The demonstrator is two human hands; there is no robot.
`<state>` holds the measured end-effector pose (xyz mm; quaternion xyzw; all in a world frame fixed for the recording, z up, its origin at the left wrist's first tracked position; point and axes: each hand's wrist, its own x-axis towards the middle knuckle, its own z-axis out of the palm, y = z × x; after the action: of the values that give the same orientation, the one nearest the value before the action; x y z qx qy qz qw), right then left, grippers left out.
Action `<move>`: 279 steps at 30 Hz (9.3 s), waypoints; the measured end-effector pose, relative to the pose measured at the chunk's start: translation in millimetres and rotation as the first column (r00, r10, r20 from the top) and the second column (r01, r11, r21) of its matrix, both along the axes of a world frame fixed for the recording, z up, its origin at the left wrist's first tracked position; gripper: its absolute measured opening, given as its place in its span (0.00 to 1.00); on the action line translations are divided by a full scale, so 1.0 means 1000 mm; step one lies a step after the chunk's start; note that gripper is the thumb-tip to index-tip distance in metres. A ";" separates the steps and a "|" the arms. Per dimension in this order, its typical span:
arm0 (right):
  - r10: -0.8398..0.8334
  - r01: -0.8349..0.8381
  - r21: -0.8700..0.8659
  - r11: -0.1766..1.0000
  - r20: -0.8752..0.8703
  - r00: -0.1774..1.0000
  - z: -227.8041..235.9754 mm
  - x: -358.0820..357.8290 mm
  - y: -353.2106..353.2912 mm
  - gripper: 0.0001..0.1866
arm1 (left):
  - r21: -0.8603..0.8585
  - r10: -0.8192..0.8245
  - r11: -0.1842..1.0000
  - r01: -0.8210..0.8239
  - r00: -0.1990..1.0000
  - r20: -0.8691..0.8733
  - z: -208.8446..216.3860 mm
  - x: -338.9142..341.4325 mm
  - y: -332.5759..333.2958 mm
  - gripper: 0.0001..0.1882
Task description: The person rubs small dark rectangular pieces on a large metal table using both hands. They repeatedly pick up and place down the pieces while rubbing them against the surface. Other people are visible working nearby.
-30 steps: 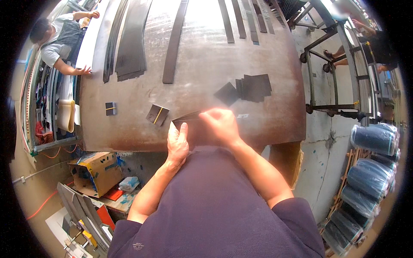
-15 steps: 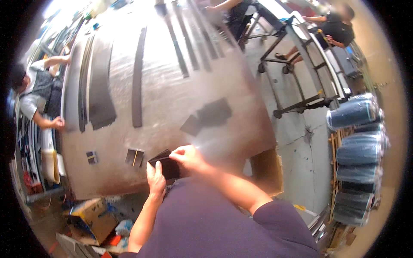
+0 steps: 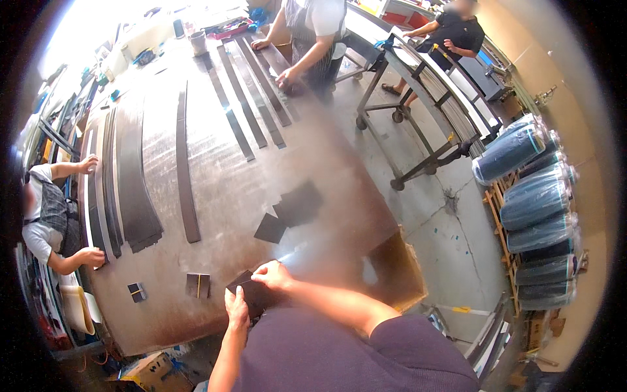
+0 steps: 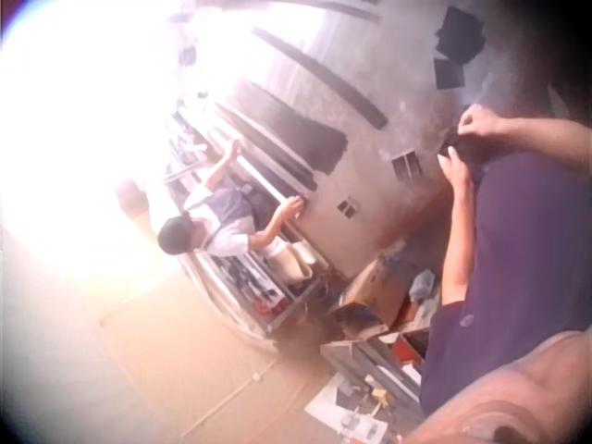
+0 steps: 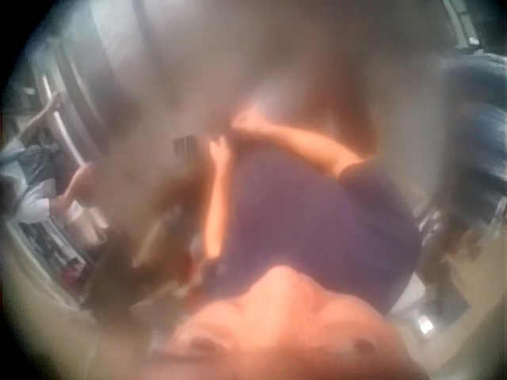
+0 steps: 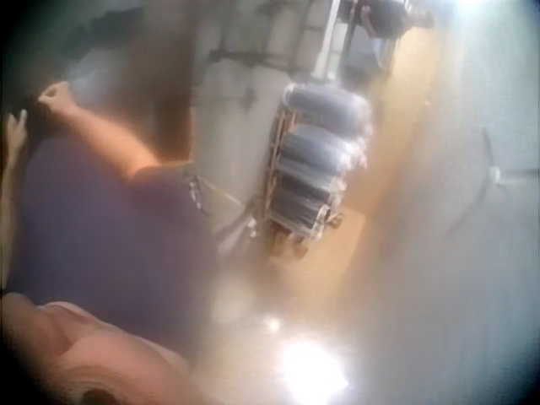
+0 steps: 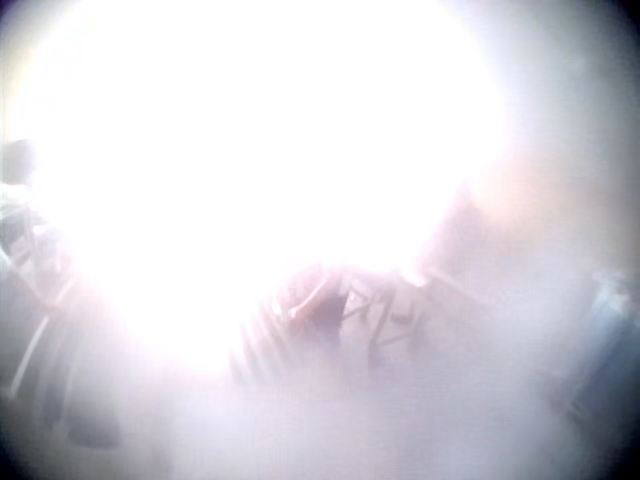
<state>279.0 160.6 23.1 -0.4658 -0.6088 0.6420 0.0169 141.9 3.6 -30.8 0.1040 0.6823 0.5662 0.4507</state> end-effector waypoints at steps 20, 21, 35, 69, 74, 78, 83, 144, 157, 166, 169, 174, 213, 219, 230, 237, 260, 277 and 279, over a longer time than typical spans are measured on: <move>-0.109 0.104 0.062 0.993 0.082 0.991 -0.061 -0.031 -0.011 0.17 | -0.320 -0.466 0.859 0.400 0.350 -0.813 0.019 -0.010 0.001 0.27; -0.094 0.087 0.087 0.992 0.079 0.992 -0.066 -0.032 -0.012 0.17 | -0.353 -0.494 0.838 0.416 0.304 -0.815 0.015 -0.011 -0.001 0.27; 0.001 0.004 0.260 0.966 -0.020 1.000 -0.084 0.010 -0.006 0.20 | -0.435 -0.545 0.783 0.446 0.154 -0.824 0.005 -0.012 -0.001 0.28; -0.886 0.987 0.023 0.162 -0.436 0.155 0.004 0.251 -0.092 0.21 | -0.389 -0.594 0.672 0.630 0.146 -0.791 0.042 -0.057 -0.056 0.38; -0.722 0.728 0.350 0.589 -0.177 0.669 -0.064 0.181 -0.088 0.13 | -0.342 -0.526 0.708 0.618 0.138 -0.839 0.031 -0.059 -0.047 0.37; -0.471 0.419 0.480 0.771 -0.012 0.882 -0.031 0.136 -0.072 0.15 | -0.368 -0.518 0.761 0.535 0.158 -0.841 0.029 -0.048 -0.043 0.32; -0.266 0.168 0.544 0.822 0.107 0.958 -0.030 0.104 -0.029 0.13 | -0.406 -0.544 0.782 0.473 0.200 -0.815 0.020 -0.030 -0.037 0.29; 0.196 -0.264 0.609 0.748 0.177 0.964 -0.054 0.011 -0.064 0.09 | -0.345 -0.532 0.811 0.472 0.352 -0.770 0.007 -0.043 -0.018 0.43; 0.152 -0.221 0.588 0.778 0.166 0.974 -0.044 0.005 -0.066 0.09 | -0.287 -0.518 0.823 0.490 0.440 -0.733 0.006 -0.047 -0.020 0.42; -0.099 0.032 0.641 0.767 0.069 0.993 -0.030 0.002 -0.037 0.11 | -0.283 -0.456 0.741 0.609 0.147 -0.878 0.004 -0.044 -0.001 0.28; -0.009 -0.018 0.754 0.656 0.032 0.999 -0.043 0.000 -0.020 0.09 | -0.305 -0.479 0.726 0.616 0.137 -0.867 -0.009 -0.042 0.000 0.26; 0.067 -0.168 0.824 0.542 0.156 0.985 -0.036 -0.023 -0.004 0.03 | -0.338 -0.473 0.736 0.586 0.089 -0.877 0.001 -0.040 0.001 0.25; 0.313 -0.420 0.871 0.256 0.336 0.888 -0.056 -0.002 -0.040 0.06 | -0.361 -0.552 0.786 0.501 0.308 -0.775 -0.003 -0.032 -0.008 0.21; 0.472 -0.577 0.761 0.295 0.409 0.781 -0.031 0.010 -0.061 0.03 | -0.413 -0.600 0.748 0.520 0.261 -0.756 0.002 -0.031 -0.004 0.21; 0.502 -0.785 0.601 0.151 0.638 0.584 -0.040 0.010 -0.053 0.14 | -0.370 -0.513 0.771 0.518 0.161 -0.843 -0.016 -0.040 0.015 0.09; 0.524 -0.813 0.566 0.133 0.656 0.543 -0.034 0.010 -0.053 0.13 | 0.096 -0.180 0.977 0.191 0.978 -0.108 -0.010 -0.077 -0.036 0.03; 0.208 -0.505 0.769 0.392 0.460 0.863 -0.018 0.068 0.060 0.03 | -0.370 -0.573 0.793 0.484 0.389 -0.722 -0.001 -0.036 0.021 0.11; 0.364 -0.393 0.905 0.165 0.314 0.877 -0.052 0.003 -0.022 0.08 | -0.356 -0.560 0.801 0.482 0.392 -0.730 -0.014 -0.034 0.007 0.18; 0.421 -0.466 0.869 0.164 0.366 0.830 -0.048 0.011 -0.031 0.07 | -0.338 -0.544 0.813 0.473 0.412 -0.731 -0.014 -0.034 0.007 0.21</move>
<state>290.2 129.6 -25.2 -0.1810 -0.9708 0.1338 0.0832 107.9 10.2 -44.7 0.5309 0.7661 0.2650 0.2470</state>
